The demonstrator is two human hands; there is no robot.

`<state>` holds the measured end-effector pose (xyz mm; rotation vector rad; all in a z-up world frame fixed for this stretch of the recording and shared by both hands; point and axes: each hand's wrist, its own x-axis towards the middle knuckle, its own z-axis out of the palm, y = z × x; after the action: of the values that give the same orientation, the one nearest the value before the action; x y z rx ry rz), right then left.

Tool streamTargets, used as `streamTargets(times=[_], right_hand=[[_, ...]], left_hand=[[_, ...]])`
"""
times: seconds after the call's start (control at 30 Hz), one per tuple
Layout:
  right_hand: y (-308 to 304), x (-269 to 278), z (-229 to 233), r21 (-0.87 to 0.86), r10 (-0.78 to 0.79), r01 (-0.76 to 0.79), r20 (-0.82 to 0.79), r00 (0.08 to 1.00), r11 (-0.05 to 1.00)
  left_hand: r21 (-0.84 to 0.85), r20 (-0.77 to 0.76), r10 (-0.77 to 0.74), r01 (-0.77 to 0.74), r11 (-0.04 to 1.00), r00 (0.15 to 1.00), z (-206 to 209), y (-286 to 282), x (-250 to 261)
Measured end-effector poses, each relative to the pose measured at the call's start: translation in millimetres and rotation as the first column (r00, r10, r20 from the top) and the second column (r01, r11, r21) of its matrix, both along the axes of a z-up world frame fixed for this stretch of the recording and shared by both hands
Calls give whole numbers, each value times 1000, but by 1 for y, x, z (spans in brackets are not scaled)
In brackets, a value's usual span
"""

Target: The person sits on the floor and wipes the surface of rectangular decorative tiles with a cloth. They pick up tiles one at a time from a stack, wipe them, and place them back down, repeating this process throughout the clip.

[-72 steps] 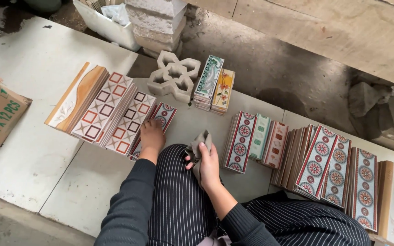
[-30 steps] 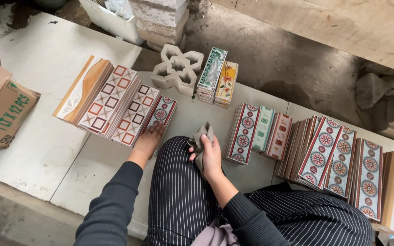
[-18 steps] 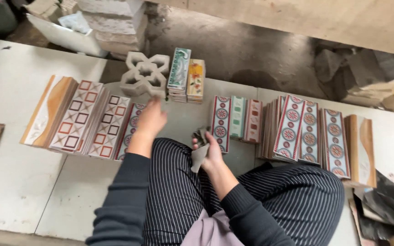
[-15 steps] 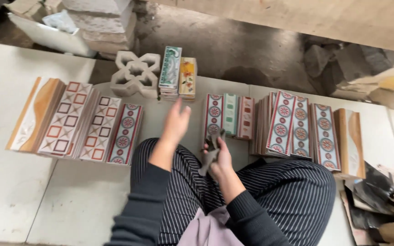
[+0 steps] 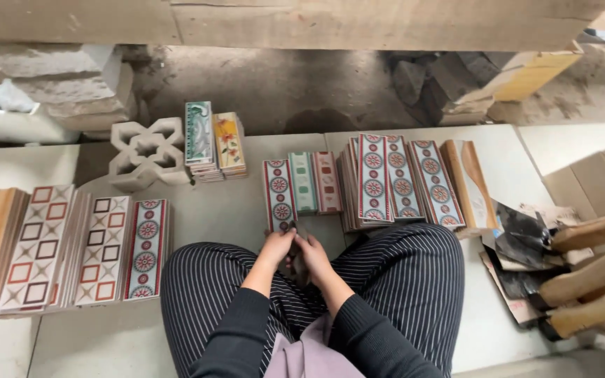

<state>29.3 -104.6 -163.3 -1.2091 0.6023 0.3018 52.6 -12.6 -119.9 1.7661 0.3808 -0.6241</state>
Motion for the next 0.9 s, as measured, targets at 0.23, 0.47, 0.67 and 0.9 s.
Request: streamTargets(times=[0.23, 0.47, 0.67, 0.9], right_hand=[[-23, 2, 13, -249, -47, 47, 6, 999, 967], [-41, 2, -4, -612, 144, -156, -69, 987, 776], [-49, -1, 41, -162, 120, -132, -81, 990, 978], [-34, -32, 133, -35, 169, -168, 46, 985, 985]], left_hand=[[-95, 1, 34, -33, 995, 999, 20, 1, -9], [-198, -45, 116, -123, 973, 992, 82, 5, -39], [-286, 4, 318, -304, 909, 948, 59, 7, -46], [-641, -291, 558, -592, 490, 777, 117, 5, -42]])
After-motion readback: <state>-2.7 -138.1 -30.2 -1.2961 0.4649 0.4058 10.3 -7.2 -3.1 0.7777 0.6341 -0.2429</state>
